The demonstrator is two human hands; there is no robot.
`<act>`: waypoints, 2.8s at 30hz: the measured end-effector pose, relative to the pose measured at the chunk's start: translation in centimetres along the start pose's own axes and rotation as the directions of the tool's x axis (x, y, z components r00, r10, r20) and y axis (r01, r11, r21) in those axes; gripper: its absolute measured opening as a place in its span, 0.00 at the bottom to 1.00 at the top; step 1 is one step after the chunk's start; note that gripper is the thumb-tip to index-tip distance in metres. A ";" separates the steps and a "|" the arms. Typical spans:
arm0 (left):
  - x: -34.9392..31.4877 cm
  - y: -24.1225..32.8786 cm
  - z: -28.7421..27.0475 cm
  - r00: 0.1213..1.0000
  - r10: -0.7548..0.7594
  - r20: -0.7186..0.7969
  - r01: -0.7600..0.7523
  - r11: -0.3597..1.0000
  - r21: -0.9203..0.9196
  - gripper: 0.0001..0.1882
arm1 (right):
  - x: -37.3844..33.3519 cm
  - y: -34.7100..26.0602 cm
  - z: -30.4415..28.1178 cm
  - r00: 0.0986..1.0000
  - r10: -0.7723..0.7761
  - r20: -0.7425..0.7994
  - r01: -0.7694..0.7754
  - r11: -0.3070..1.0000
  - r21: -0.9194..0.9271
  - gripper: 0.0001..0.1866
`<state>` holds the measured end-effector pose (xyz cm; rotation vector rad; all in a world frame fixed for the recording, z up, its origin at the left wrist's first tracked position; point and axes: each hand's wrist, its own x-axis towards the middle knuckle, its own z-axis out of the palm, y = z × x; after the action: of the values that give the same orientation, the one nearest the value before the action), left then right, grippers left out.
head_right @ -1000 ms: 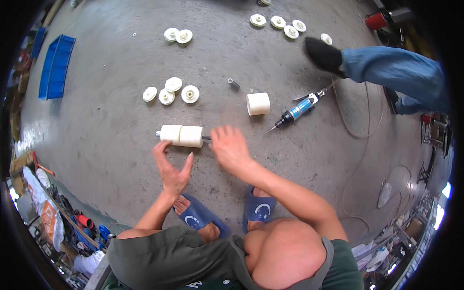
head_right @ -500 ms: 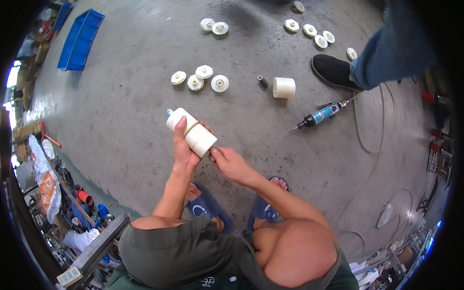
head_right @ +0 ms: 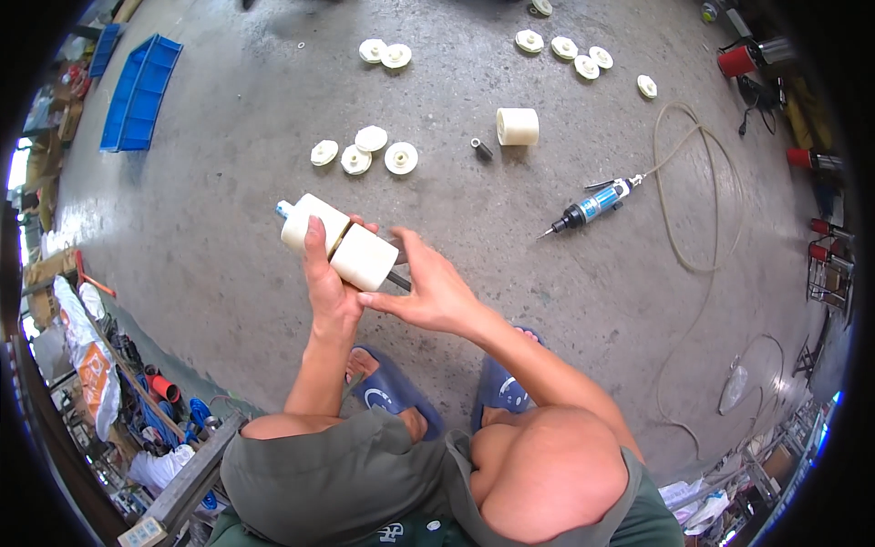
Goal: The person assembles a cylindrical motor unit by inserting a white filter core, attaching circular plastic components with an air-powered screwdriver, and sliding the assembly into a metal casing.
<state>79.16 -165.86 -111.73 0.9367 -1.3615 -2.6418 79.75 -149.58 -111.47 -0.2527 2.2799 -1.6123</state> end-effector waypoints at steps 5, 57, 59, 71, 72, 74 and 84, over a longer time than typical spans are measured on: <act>3.3 2.0 -2.9 0.980 0.046 -0.194 -0.086 0.975 -0.205 0.34 | -1.0 0.2 -1.0 0.991 0.077 0.106 -0.072 0.996 -0.052 0.37; 4.0 1.7 -0.9 0.964 -0.060 -0.261 0.029 0.992 -0.120 0.35 | -0.1 0.3 3.2 0.991 -0.107 -0.083 0.079 0.954 -0.291 0.18; 3.7 2.1 -0.8 0.990 -0.081 -0.116 0.056 0.977 -0.206 0.34 | -0.3 1.1 3.1 0.994 0.097 0.043 -0.104 0.973 0.206 0.21; 2.6 2.5 0.0 0.984 0.135 0.115 -0.117 0.981 -0.157 0.33 | -0.4 -0.8 0.7 0.988 0.128 -0.087 -0.105 0.968 0.229 0.16; 2.2 3.8 0.3 0.975 0.192 0.111 -0.179 0.976 -0.121 0.33 | -0.6 0.0 1.9 0.979 0.174 -0.104 -0.125 0.922 0.366 0.16; 1.9 4.5 0.6 0.969 0.222 0.110 -0.195 0.957 -0.215 0.34 | -1.0 0.5 2.1 0.964 0.264 -0.025 -0.197 0.776 0.600 0.13; -1.3 6.0 2.1 0.767 0.506 0.394 -0.542 0.840 -0.023 0.36 | -0.6 -0.5 0.5 0.765 0.404 0.501 -0.604 0.181 0.776 0.33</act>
<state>77.68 -167.71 -105.69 -0.0155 -1.5400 -2.3893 80.42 -149.99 -111.01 0.5901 0.7836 -2.0097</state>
